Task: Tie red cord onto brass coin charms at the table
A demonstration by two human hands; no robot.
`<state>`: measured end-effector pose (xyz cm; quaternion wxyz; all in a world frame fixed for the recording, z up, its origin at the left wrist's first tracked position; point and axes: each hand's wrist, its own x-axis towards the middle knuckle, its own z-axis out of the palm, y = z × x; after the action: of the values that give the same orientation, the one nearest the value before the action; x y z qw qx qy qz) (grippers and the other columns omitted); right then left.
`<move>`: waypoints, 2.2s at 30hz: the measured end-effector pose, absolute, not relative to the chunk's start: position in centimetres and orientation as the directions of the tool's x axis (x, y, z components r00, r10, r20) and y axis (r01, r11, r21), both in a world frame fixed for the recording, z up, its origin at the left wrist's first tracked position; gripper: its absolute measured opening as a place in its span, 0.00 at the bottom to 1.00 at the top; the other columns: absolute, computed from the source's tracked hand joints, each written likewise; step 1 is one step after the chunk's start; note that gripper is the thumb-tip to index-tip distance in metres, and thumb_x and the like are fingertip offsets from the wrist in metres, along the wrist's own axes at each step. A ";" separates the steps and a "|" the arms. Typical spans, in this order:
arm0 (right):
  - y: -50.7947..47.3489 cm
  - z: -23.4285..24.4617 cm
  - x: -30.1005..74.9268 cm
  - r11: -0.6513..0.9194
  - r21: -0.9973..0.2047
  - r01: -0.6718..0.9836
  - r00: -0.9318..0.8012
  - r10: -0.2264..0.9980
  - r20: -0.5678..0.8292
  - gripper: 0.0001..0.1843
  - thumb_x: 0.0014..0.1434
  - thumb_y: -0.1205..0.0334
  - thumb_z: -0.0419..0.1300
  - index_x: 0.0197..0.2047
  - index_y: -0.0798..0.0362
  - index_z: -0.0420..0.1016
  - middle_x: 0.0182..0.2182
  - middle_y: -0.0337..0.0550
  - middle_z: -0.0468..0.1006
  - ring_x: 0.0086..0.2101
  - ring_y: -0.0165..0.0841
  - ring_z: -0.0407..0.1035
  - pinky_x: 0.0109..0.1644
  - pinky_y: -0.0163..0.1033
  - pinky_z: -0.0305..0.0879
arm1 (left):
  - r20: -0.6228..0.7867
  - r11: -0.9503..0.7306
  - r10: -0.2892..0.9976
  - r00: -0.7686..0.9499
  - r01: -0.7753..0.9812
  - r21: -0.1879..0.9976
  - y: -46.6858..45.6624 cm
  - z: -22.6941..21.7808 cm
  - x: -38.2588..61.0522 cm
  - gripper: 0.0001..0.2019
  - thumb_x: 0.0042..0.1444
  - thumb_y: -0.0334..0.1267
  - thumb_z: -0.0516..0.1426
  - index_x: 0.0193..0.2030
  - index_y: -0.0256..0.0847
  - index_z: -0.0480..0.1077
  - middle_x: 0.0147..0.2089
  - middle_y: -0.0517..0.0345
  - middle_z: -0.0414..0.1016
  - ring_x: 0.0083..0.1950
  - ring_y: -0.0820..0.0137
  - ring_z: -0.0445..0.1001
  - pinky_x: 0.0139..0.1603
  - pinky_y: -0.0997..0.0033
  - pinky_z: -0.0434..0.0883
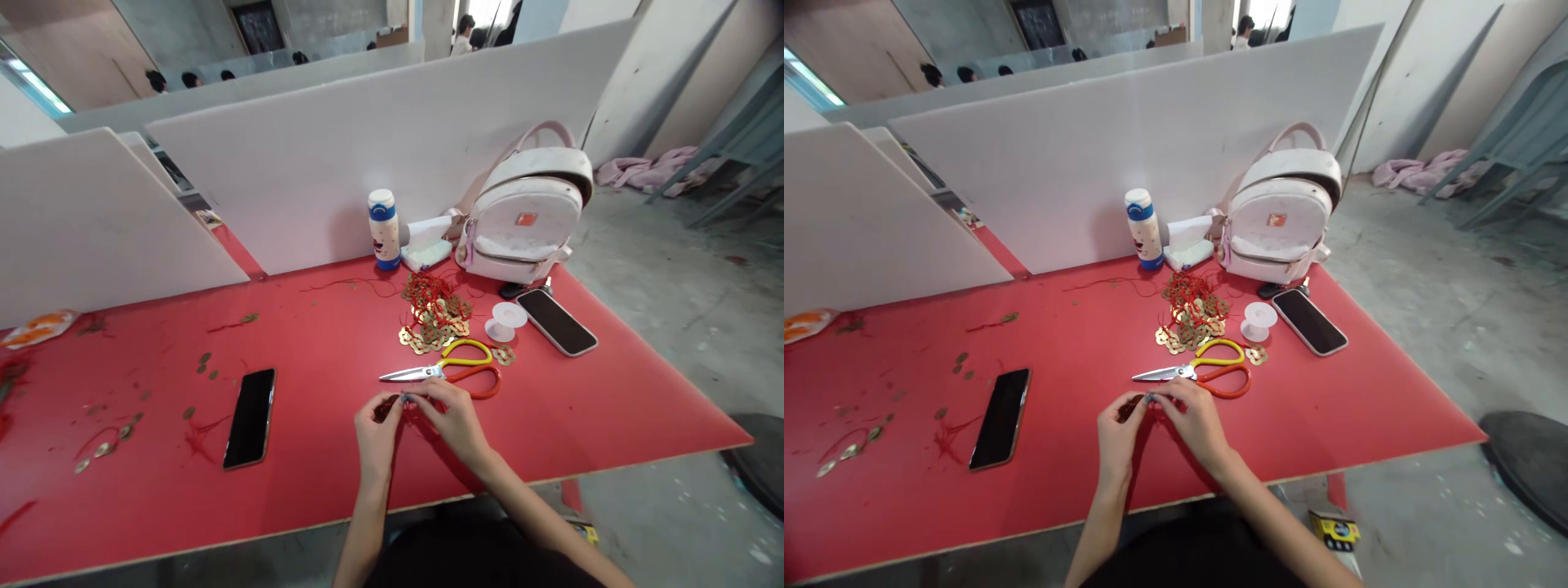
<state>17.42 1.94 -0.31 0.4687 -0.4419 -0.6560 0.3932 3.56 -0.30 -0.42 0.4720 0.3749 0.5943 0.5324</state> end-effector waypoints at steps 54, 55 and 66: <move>-0.7 2.3 17.6 0.110 -0.979 0.169 -0.412 0.911 0.032 0.12 0.62 0.65 0.58 0.40 0.50 0.84 0.29 0.43 0.82 0.25 0.30 0.73 0.31 0.33 0.67 | 0.083 -0.014 0.958 -0.273 0.247 0.969 -1.4 2.1 1.6 0.07 0.54 0.36 0.60 0.32 0.38 0.80 0.33 0.52 0.79 0.35 0.66 0.77 0.38 0.73 0.73; -0.7 2.2 17.5 0.094 -0.983 0.159 -0.411 0.912 0.021 0.11 0.61 0.64 0.58 0.40 0.51 0.84 0.29 0.43 0.81 0.24 0.30 0.73 0.30 0.33 0.67 | 0.092 -0.025 0.961 -0.259 0.251 0.968 -1.4 2.2 1.6 0.07 0.54 0.36 0.60 0.32 0.38 0.80 0.33 0.52 0.79 0.35 0.66 0.77 0.38 0.73 0.73; -0.4 0.7 16.8 -0.279 -0.944 -0.177 -0.416 0.890 -0.185 0.33 0.53 0.57 0.67 0.62 0.51 0.70 0.24 0.36 0.78 0.19 0.27 0.69 0.27 0.34 0.72 | 0.126 -0.115 0.991 -0.034 0.238 0.965 -2.1 2.8 1.7 0.08 0.55 0.29 0.58 0.34 0.40 0.80 0.34 0.54 0.79 0.35 0.69 0.77 0.36 0.76 0.73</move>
<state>16.83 -0.44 0.68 0.3803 -0.3838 -0.4647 0.7015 1.67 -2.09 2.82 0.3937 0.5729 0.5364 0.4786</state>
